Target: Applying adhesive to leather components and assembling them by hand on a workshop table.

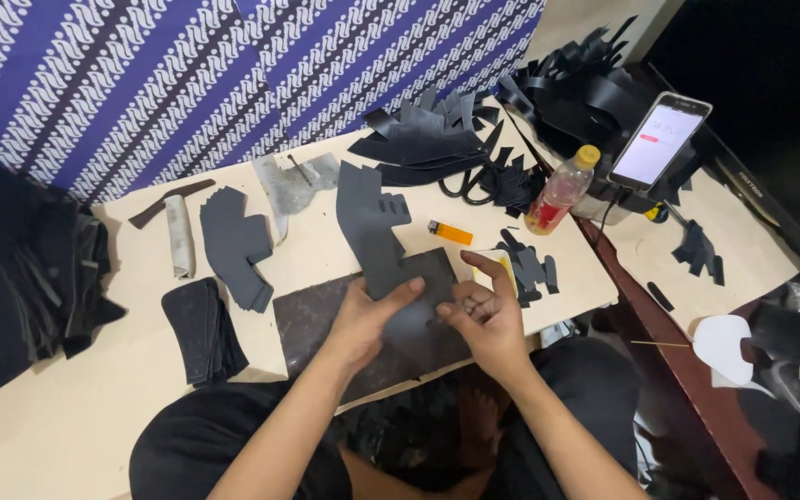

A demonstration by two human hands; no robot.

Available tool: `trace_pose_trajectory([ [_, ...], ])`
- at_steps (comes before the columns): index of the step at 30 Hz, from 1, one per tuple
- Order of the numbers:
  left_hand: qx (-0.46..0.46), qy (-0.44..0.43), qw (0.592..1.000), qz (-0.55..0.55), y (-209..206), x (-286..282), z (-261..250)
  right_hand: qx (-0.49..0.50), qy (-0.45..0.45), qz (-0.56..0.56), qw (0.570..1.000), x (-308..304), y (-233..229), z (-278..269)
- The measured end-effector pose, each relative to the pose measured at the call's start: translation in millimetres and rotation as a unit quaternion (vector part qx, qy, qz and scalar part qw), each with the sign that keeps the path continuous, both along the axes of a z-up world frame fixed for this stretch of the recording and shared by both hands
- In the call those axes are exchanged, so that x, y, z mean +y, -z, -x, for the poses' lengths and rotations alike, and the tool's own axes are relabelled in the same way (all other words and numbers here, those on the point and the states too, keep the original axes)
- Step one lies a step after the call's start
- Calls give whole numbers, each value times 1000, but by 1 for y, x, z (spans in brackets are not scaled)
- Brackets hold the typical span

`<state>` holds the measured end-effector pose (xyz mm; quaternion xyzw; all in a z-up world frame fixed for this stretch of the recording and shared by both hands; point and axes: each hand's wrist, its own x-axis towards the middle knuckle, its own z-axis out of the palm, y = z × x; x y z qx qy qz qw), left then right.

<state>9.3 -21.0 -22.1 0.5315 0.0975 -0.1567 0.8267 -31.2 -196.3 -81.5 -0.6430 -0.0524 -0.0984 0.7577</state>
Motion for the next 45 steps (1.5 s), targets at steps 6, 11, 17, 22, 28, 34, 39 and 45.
trace_pose_trajectory([
  [6, 7, -44, 999, 1, 9, 9, -4, 4, -28, -1, 1000, 11, -2, 2],
  [11, 36, -43, 993, 106, 17, 13, -3, 21, -6, -7, 1000, 12, -1, 2],
  [17, 3, 45, 998, 38, 19, 25, 0, 20, 26, 7, 999, 15, -5, 9],
  [22, -50, 79, 995, -34, 14, 32, -2, -69, 63, 224, 970, -2, -5, 10],
  [28, -40, 105, 992, -56, 16, 36, 1, -213, 65, 355, 908, -5, -18, 10],
  [34, -24, 117, 993, -17, 24, 38, -4, -267, 69, 422, 863, -5, -12, 8],
  [39, -35, 112, 993, 3, 27, 39, -5, -291, 85, 504, 809, -5, -16, 7],
  [45, -60, 124, 990, -20, 20, 41, -6, -318, 122, 564, 752, -6, -18, 10],
])
